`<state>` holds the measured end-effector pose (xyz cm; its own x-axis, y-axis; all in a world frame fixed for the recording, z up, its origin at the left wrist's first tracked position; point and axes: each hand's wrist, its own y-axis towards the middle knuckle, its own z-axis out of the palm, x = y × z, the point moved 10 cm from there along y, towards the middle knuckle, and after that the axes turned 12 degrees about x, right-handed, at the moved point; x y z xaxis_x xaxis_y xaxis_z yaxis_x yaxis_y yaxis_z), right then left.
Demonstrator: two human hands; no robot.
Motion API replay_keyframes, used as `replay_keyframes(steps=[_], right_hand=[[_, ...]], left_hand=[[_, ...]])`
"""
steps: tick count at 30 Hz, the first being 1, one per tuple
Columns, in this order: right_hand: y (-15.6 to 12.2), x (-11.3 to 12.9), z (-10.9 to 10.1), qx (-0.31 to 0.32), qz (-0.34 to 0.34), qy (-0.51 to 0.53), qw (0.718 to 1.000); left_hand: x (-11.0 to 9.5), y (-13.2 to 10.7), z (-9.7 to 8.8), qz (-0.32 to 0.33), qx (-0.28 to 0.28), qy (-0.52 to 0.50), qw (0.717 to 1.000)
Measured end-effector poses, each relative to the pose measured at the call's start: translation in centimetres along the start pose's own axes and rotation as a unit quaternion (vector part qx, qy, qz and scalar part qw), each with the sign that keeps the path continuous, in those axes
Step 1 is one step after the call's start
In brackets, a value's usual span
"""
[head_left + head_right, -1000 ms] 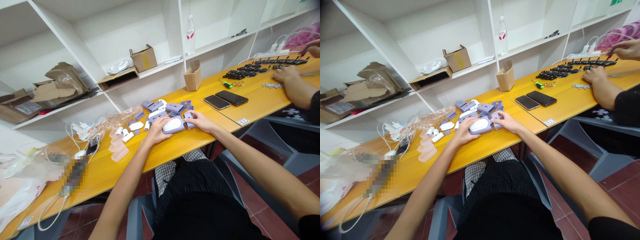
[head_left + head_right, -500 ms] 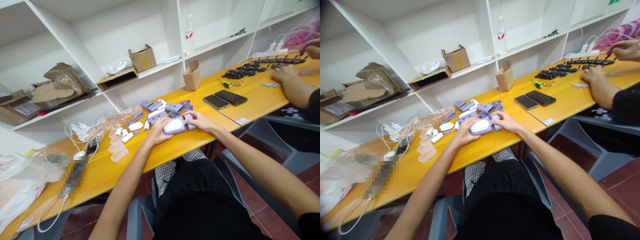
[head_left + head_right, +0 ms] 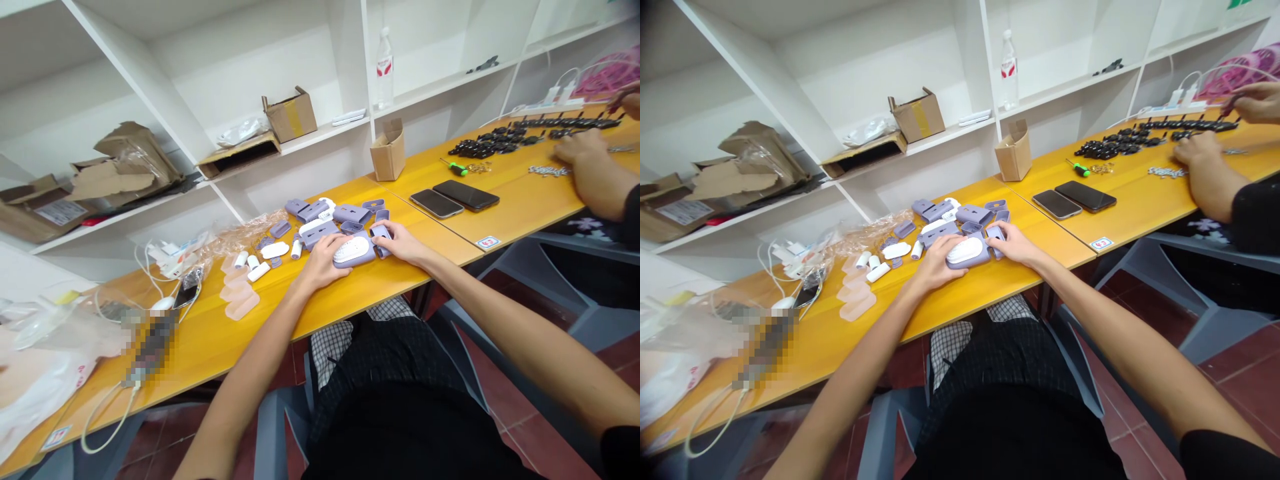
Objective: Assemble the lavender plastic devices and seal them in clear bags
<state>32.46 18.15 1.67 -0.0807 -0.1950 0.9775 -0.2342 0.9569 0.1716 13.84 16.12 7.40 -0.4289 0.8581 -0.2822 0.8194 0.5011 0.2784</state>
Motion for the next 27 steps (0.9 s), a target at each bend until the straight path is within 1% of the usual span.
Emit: replay_keyframes(steps=[5, 8, 12, 15, 17, 18, 22, 24, 27], right_hand=[[-0.4, 0.4, 0.7, 0.035, -0.001, -0.009, 0.999], [-0.6, 0.2, 0.5, 0.025, -0.004, -0.007, 1.0], [-0.3, 0.0, 0.5, 0.017, -0.012, 0.025, 0.999], [-0.1, 0.1, 0.1, -0.005, -0.019, 0.035, 0.999], [0.0, 0.3, -0.2, -0.019, -0.024, 0.048, 0.998], [-0.1, 0.3, -0.3, -0.023, -0.026, 0.055, 0.998], [-0.2, 0.5, -0.2, -0.028, -0.025, 0.05, 0.998], [-0.3, 0.5, -0.1, -0.026, -0.02, 0.04, 0.999], [-0.3, 0.5, 0.1, -0.02, -0.02, 0.037, 0.999]], left_hand=[[-0.7, 0.3, 0.2, -0.013, -0.01, 0.024, 1.0], [-0.9, 0.6, 0.4, -0.02, -0.017, 0.031, 0.999], [-0.9, 0.7, 0.5, 0.004, -0.017, 0.004, 1.0], [-0.5, 0.6, 0.0, 0.014, -0.029, -0.015, 0.999], [0.0, 0.5, -0.3, 0.004, -0.032, -0.019, 0.999], [0.3, 0.5, -0.3, -0.007, -0.022, -0.021, 1.0], [2.0, 0.4, 0.6, -0.057, 0.053, -0.049, 0.996], [2.6, 0.2, 0.8, -0.069, 0.065, -0.063, 0.994], [3.0, 0.0, 0.7, -0.081, 0.058, -0.066, 0.993]])
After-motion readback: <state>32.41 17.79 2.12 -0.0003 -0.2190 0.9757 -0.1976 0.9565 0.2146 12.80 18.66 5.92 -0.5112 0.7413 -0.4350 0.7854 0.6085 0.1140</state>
